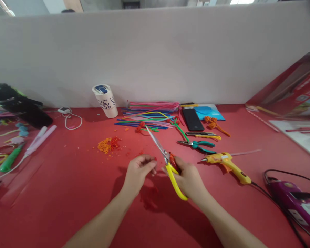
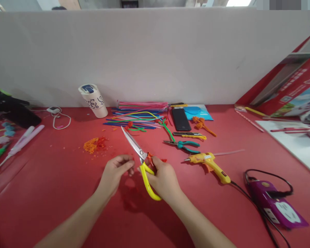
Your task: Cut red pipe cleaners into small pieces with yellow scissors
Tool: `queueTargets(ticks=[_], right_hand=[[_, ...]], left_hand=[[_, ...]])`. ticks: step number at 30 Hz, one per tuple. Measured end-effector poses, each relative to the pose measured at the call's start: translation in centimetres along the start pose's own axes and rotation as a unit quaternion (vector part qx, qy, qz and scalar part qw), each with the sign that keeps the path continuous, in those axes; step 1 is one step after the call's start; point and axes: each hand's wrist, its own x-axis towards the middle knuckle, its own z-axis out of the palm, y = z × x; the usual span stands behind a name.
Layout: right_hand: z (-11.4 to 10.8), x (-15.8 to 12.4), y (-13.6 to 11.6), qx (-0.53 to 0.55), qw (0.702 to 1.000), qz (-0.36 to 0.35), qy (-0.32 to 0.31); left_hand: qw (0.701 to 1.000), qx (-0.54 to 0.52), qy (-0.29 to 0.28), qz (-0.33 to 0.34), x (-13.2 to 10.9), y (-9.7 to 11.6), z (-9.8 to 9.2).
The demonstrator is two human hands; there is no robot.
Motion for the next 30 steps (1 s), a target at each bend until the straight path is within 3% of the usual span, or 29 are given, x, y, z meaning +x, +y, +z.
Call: queueTargets(ticks=[4,8,19,30], right_hand=[[-0.3,-0.2,0.6,-0.128,0.991,-0.031,-0.020],[0.0,-0.5,0.6,-0.180,0.979,-0.071,-0.055],[0.1,-0.6,0.5,-0.255,0.958,-0.091,-0.092],[0.3,-0.6,0.9,-0.286,0.948,-0.113,-0.082]], left_hand=[[0.996,-0.077,0.053,0.018,0.6,0.6,-0.6],[0.988,-0.129,0.083,0.028,0.9,0.9,-1.2],[0.989,-0.123,0.076,0.032,1.0,1.2,-1.6],[0.989,-0.118,0.081,0.038,1.2,1.2,-1.7]])
